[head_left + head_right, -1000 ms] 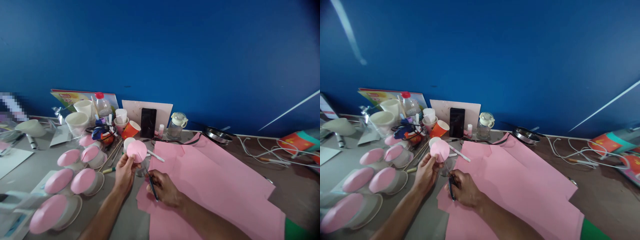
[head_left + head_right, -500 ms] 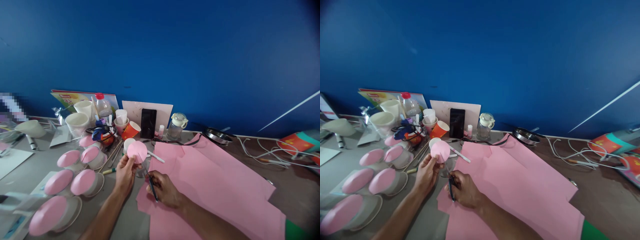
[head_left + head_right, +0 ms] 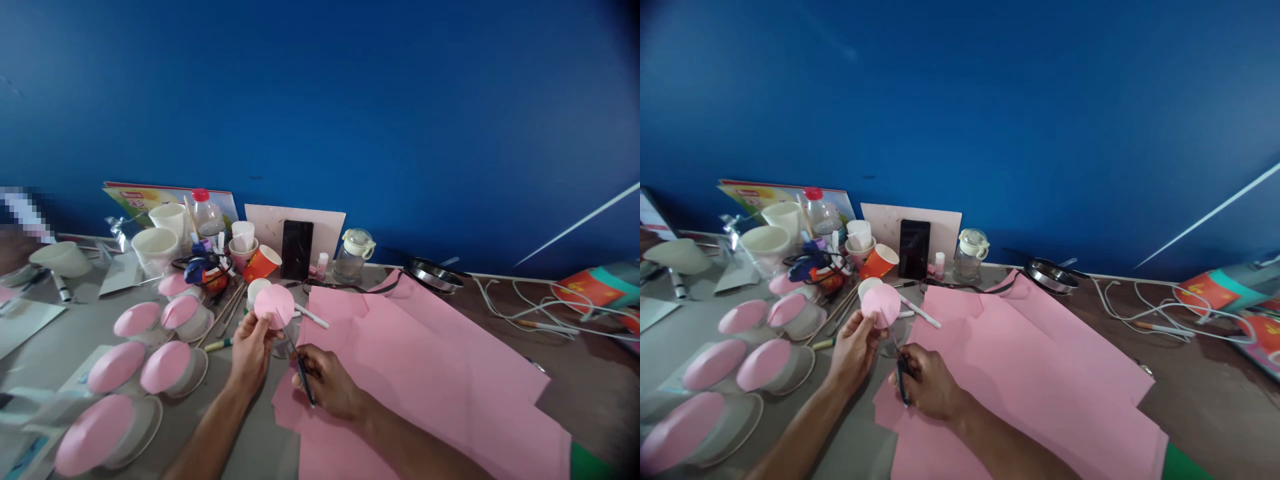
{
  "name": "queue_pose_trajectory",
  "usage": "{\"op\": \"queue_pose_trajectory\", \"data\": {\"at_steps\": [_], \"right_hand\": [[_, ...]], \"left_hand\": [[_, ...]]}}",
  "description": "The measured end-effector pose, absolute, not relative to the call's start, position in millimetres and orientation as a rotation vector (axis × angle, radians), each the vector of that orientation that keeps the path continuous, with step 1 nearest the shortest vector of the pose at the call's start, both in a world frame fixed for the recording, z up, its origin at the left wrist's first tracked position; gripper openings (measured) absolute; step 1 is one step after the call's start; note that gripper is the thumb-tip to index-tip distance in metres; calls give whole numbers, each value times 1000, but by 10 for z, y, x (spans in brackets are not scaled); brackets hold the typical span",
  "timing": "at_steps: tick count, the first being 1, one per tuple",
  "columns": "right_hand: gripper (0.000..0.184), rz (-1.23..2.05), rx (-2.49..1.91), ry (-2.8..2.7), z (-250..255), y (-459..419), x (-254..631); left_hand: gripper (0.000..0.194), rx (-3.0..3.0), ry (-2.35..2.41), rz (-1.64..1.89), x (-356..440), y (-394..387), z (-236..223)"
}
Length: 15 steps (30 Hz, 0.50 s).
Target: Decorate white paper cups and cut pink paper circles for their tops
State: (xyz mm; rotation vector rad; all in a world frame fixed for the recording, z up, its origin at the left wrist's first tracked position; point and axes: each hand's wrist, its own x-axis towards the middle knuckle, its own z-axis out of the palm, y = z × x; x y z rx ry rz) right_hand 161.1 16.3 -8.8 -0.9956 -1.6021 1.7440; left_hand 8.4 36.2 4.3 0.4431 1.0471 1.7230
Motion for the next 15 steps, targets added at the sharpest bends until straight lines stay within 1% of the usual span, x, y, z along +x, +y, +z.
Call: {"op": "queue_pose_trajectory", "data": {"at_steps": [15], "right_hand": [[20,1759,-1013,-1615,-44,171,1615]], "left_hand": [[32,461,1069,1731,73,375,63]]}}
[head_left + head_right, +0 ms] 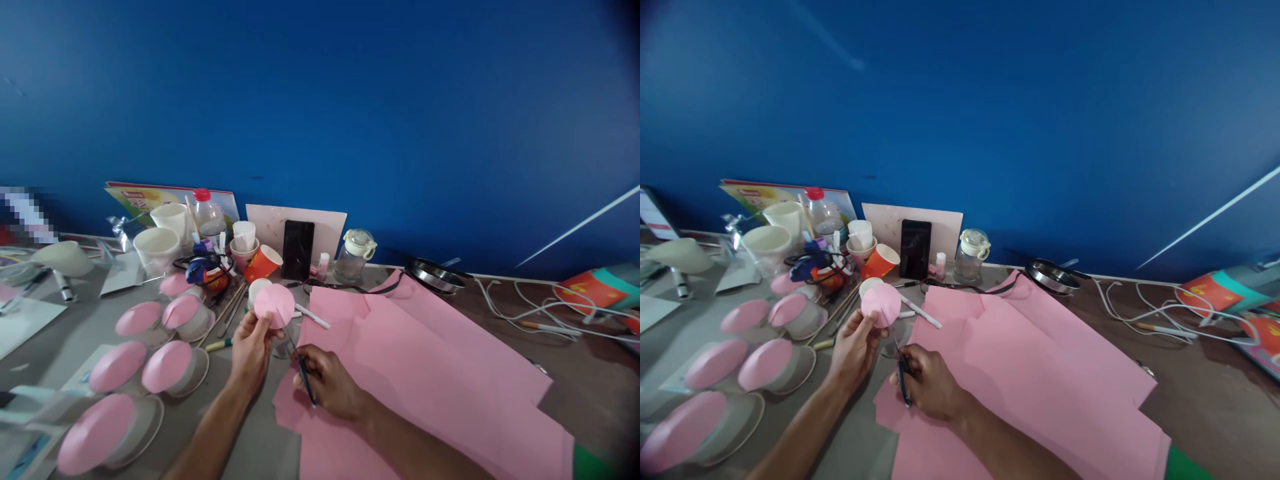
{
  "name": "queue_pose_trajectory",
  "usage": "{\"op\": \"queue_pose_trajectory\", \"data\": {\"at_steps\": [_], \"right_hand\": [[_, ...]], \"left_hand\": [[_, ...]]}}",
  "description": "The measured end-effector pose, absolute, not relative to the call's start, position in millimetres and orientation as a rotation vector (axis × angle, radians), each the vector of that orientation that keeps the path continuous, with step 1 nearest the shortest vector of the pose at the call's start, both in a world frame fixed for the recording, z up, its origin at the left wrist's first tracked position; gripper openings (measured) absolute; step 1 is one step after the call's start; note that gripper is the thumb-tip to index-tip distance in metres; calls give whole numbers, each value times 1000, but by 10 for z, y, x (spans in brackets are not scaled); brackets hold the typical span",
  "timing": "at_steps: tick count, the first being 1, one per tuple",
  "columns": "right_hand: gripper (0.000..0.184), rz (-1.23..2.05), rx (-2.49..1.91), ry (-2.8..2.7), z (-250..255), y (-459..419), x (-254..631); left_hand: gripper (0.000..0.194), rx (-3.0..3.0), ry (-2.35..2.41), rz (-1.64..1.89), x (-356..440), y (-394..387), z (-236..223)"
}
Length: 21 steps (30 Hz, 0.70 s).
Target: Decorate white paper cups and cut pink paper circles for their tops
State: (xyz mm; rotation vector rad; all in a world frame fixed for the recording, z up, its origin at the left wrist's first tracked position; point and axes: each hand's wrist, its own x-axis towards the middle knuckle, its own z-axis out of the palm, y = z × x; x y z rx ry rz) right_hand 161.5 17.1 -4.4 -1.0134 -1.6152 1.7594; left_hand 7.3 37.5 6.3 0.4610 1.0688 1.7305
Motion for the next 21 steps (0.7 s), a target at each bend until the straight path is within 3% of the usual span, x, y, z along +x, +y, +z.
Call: {"op": "queue_pose_trajectory", "data": {"at_steps": [21], "right_hand": [[14,1830,-965,-1544,-107,159,1617]], "left_hand": [[32,463,1094,1739,60,379,72]]}}
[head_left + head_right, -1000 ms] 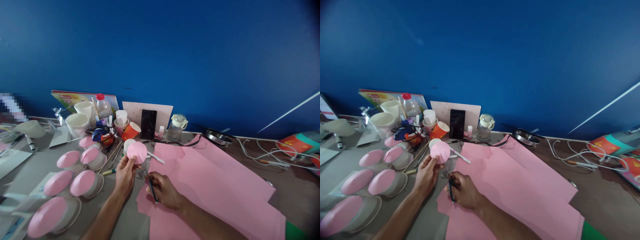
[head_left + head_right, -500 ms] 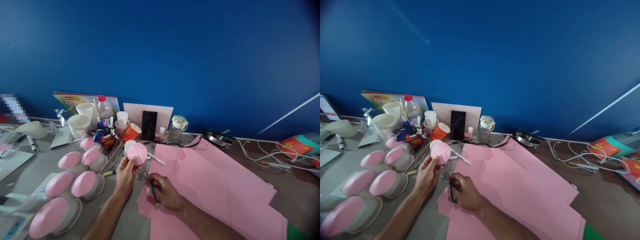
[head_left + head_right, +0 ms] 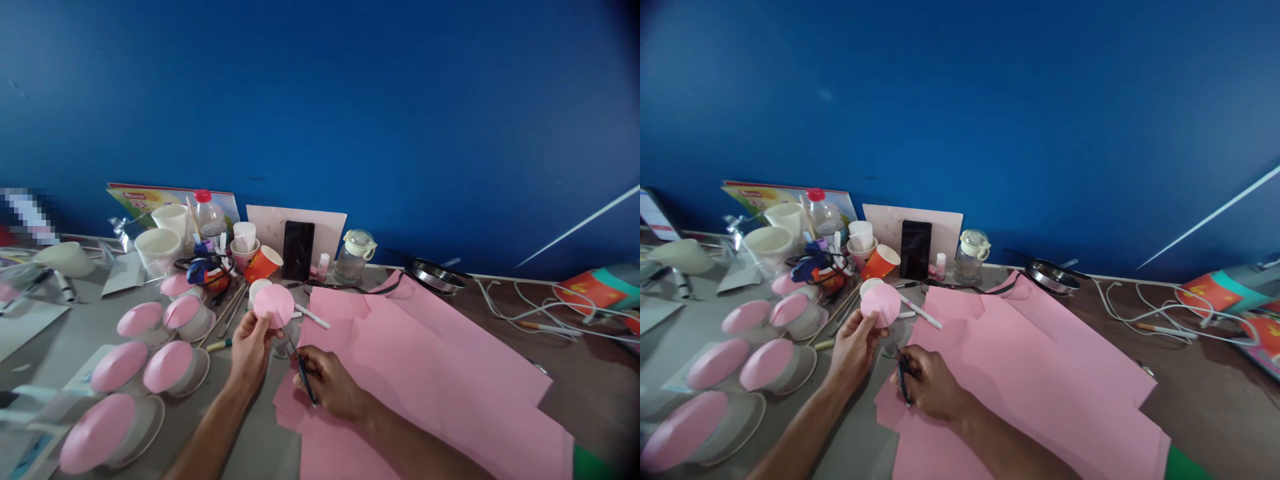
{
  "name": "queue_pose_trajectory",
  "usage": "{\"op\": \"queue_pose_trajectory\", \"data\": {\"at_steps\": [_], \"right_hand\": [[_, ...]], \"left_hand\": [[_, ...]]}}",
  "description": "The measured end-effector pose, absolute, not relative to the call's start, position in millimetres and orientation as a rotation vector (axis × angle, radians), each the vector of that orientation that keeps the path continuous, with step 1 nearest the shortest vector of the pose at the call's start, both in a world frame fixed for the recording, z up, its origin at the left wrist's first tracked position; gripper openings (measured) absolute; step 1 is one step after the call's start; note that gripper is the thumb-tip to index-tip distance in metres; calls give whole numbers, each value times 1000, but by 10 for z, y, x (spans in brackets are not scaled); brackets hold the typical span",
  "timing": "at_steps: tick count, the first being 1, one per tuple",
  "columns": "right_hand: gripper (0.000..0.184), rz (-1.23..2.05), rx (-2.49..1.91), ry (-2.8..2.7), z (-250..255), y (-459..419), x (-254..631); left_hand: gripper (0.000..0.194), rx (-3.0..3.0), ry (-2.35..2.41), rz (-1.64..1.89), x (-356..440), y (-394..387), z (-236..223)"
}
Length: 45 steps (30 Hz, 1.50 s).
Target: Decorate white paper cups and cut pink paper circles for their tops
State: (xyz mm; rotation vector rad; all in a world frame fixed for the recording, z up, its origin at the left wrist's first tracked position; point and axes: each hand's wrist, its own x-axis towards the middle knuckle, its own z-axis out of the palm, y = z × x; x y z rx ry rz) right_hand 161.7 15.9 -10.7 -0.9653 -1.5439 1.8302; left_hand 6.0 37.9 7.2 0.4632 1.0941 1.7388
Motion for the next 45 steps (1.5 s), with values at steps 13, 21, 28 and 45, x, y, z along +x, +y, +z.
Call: {"op": "queue_pose_trajectory", "data": {"at_steps": [13,21,28,45], "right_hand": [[13,1865,-918,-1501,-107,150,1613],[14,1883,-951,-1454,-107,155,1595],[14,1838,-970,-1503,-145,159,1590],[14,1831,-959,-1501,-139,156,1589]], "left_hand": [[30,489,1083,1741,43,383,51],[31,510,1059,1745,48,385,29],[31,519,1056,1744,48,394,11],[32,531,1063,1714,32,369,35]]}}
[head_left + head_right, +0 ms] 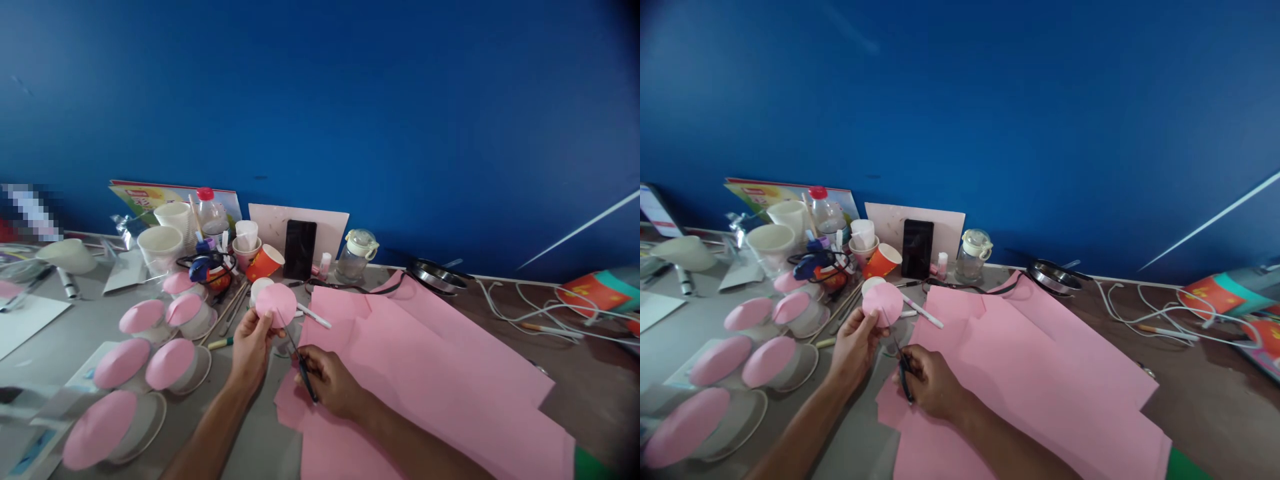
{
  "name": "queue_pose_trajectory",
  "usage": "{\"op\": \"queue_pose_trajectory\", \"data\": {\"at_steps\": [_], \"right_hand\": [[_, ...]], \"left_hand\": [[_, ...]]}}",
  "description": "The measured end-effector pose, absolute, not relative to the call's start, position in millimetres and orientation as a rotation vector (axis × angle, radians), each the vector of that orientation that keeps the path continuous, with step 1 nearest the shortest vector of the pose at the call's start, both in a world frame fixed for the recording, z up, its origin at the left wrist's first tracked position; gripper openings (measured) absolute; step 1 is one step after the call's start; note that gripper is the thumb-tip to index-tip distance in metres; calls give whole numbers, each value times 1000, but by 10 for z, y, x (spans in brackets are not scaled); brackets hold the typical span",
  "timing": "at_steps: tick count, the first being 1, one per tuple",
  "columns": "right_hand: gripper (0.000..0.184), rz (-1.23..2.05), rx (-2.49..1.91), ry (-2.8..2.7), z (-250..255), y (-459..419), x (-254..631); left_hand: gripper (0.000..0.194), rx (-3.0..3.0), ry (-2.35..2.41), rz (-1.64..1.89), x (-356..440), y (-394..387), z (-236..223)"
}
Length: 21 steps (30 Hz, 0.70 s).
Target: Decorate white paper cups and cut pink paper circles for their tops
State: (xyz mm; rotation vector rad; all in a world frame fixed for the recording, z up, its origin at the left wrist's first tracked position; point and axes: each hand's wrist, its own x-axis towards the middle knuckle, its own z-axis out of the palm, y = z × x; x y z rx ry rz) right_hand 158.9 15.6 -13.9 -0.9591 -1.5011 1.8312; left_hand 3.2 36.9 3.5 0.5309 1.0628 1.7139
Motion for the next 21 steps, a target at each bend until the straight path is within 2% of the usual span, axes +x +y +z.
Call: {"op": "queue_pose_trajectory", "data": {"at_steps": [12,21], "right_hand": [[27,1844,-1023,-1451,-103,150,1562],[17,1760,-1007,-1590,-138,148,1585]], "left_hand": [[31,543,1065,1711,17,369,32],[29,569,1058,1750,-31,365,33]]}}
